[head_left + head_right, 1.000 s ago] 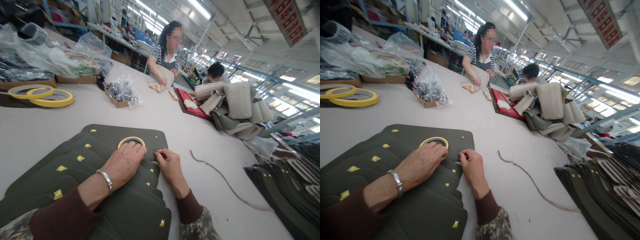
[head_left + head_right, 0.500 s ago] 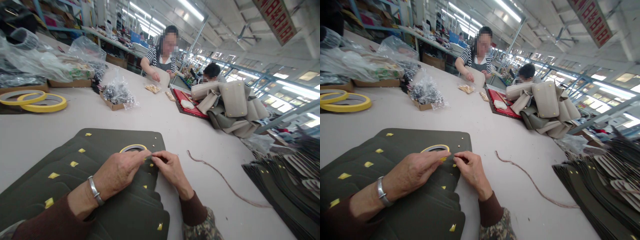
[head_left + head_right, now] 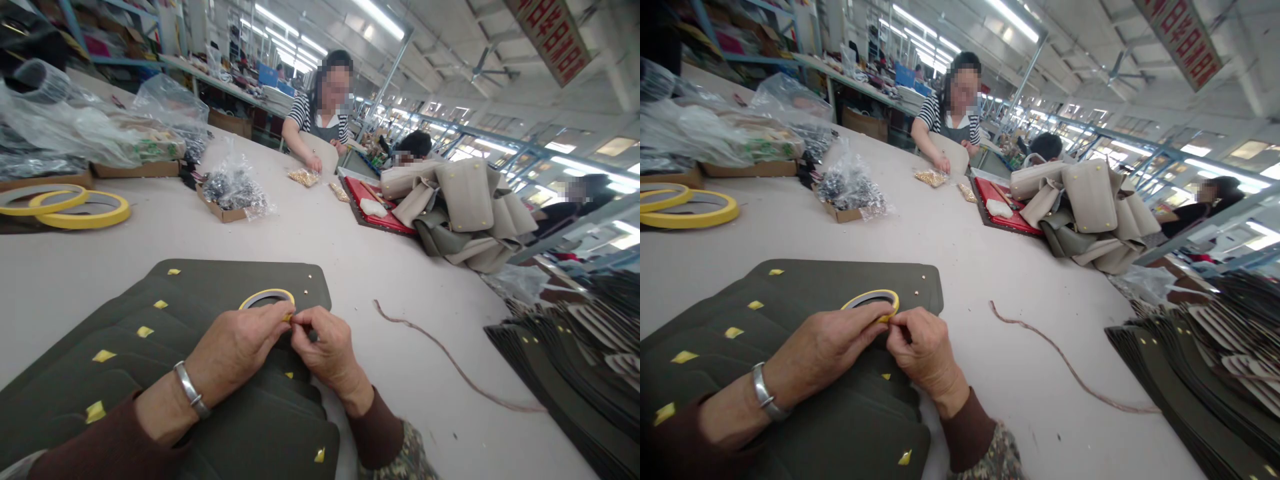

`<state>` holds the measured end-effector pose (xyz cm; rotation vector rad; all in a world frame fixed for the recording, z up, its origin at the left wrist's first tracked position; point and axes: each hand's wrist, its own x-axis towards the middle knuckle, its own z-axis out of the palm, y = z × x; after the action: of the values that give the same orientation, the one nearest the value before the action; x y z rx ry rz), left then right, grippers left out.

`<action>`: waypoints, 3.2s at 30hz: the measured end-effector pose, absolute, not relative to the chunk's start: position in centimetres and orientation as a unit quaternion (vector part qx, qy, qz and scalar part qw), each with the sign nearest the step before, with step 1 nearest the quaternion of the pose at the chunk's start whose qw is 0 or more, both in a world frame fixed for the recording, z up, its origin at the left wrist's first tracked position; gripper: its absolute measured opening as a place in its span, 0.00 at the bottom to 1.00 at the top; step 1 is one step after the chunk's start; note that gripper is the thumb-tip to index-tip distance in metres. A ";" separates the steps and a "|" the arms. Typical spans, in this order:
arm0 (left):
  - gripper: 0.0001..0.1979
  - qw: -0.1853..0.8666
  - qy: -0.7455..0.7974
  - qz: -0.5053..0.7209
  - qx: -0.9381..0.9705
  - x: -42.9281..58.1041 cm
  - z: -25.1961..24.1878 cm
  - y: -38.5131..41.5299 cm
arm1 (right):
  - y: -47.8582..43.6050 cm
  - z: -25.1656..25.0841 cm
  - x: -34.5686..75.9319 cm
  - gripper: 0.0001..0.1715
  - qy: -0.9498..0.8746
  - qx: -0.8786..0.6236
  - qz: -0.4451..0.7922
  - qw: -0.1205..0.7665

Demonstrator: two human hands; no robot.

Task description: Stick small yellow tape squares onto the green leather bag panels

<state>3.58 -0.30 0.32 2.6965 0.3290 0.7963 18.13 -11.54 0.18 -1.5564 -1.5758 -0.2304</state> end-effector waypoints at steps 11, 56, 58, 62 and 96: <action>0.13 0.182 0.132 0.283 0.932 3.5 3.2 -1.5 | -10.8 1.8 17.5 0.05 -0.352 -0.692 0.268 0.570; 0.10 0.129 0.140 0.041 0.981 4.0 1.1 -0.4 | -10.1 0.1 21.5 0.07 -0.481 -0.806 0.116 0.325; 0.10 0.129 0.143 0.037 0.981 4.0 1.2 -0.4 | -10.4 -0.1 22.0 0.14 -0.423 -0.803 0.180 0.380; 0.11 0.125 0.145 0.025 0.981 4.0 1.5 -0.5 | -11.1 -0.5 22.5 0.13 -0.340 -0.772 0.272 0.463; 0.12 0.130 0.104 0.296 0.941 3.8 0.6 0.6 | -10.2 1.3 19.0 0.08 -0.656 -0.610 -0.026 0.445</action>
<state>3.78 0.57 0.57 2.7326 0.3013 0.8586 19.00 -10.23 1.34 -1.5114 -1.6251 -0.0654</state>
